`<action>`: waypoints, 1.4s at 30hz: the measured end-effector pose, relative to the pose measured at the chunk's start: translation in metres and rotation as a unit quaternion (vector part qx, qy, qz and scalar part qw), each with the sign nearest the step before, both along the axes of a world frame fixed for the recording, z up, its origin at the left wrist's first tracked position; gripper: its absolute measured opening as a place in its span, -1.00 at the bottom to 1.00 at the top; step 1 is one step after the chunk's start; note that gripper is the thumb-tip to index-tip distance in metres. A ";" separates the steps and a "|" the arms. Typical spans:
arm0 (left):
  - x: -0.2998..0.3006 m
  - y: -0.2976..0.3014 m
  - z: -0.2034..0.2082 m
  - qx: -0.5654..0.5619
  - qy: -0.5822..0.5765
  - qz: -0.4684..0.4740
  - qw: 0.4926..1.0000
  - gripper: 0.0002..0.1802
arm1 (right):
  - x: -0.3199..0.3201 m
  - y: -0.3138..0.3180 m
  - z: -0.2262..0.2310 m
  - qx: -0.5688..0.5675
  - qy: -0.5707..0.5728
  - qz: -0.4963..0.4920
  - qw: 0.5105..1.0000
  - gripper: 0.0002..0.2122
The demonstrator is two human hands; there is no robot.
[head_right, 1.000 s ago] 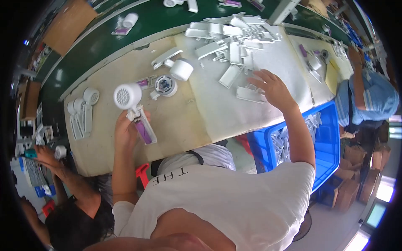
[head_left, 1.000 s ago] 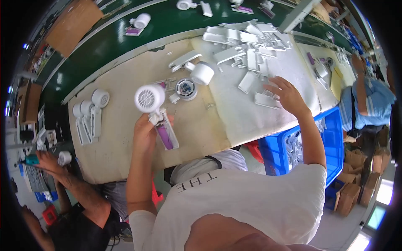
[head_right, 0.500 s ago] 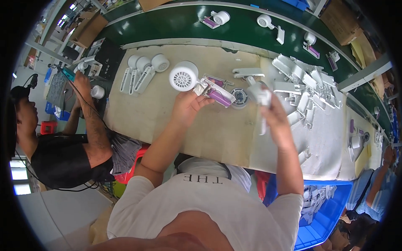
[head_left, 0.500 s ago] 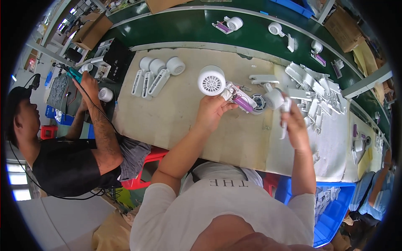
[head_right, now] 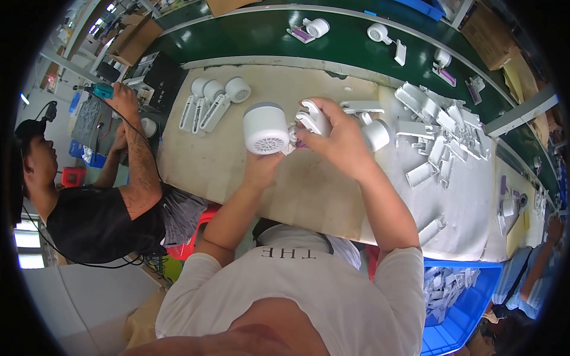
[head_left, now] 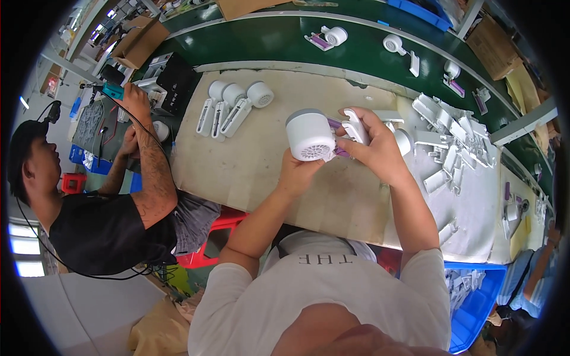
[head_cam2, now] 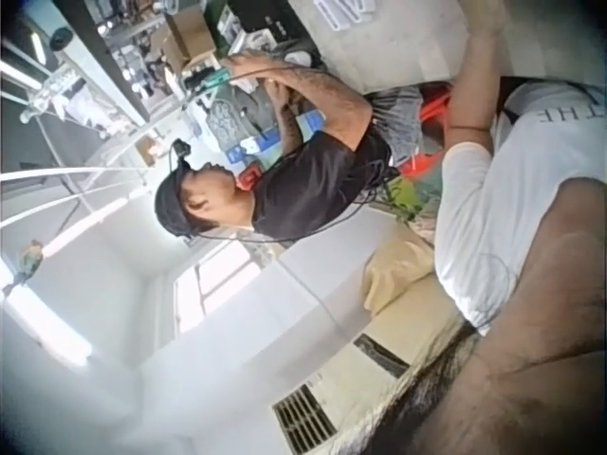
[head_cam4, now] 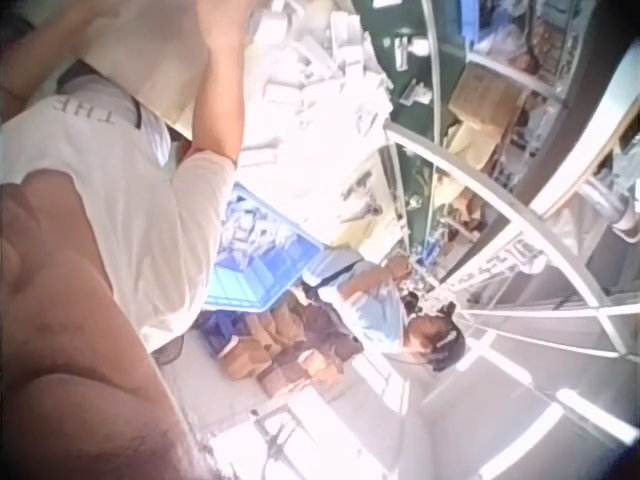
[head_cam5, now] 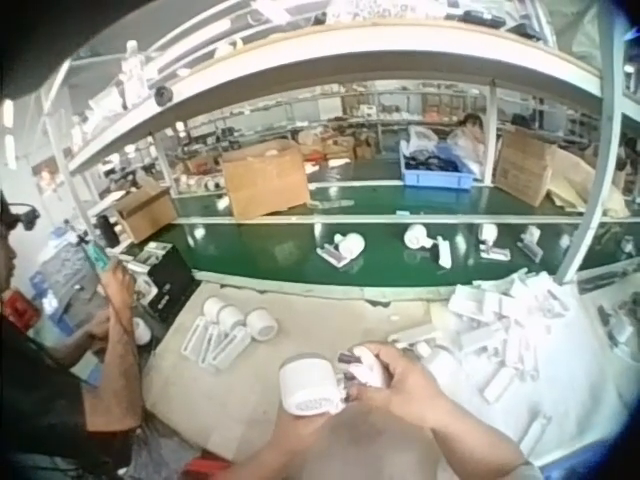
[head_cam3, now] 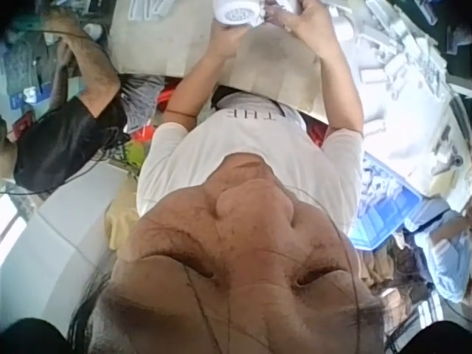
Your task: Assembling the plastic components and handle of small handheld portable fans at a factory assembly line station.
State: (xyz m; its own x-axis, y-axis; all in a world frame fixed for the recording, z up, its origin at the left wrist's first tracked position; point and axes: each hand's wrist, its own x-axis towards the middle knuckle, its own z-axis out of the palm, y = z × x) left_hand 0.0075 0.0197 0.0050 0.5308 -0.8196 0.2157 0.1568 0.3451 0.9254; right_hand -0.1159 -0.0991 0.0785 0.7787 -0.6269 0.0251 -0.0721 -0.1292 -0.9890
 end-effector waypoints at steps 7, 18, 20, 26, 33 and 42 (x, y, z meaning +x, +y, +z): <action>0.003 -0.005 -0.007 0.014 -0.069 0.016 0.997 -0.73 | 0.004 0.002 -0.010 -0.359 0.021 -0.054 0.931 -0.51; -0.001 -0.023 -0.003 -0.068 0.280 0.013 0.958 -0.73 | 0.002 0.029 -0.010 -0.501 0.059 -0.062 0.861 -0.42; -0.006 -0.020 -0.010 -0.082 0.280 0.041 0.956 -0.73 | 0.008 0.032 -0.012 -0.568 0.036 -0.081 0.818 -0.45; -0.020 -0.019 -0.014 -0.120 0.226 0.085 0.963 -0.66 | 0.015 0.034 -0.012 -0.514 0.029 -0.056 0.855 -0.42; -0.013 -0.020 -0.003 -0.136 0.188 0.178 0.956 -0.66 | 0.016 0.032 0.003 -0.611 0.035 -0.064 0.788 -0.49; -0.017 -0.017 0.036 -0.185 0.195 0.090 0.959 -0.56 | 0.000 0.030 -0.016 -0.078 -0.130 -0.105 0.983 -0.67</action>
State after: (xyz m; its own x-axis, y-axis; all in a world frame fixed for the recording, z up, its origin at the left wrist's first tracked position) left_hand -0.0093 0.0023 0.0414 0.7557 -0.6132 0.2299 0.3733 0.6918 0.6181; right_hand -0.1155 -0.0687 0.0626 0.5874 -0.7455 0.3149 0.1398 -0.2898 -0.9468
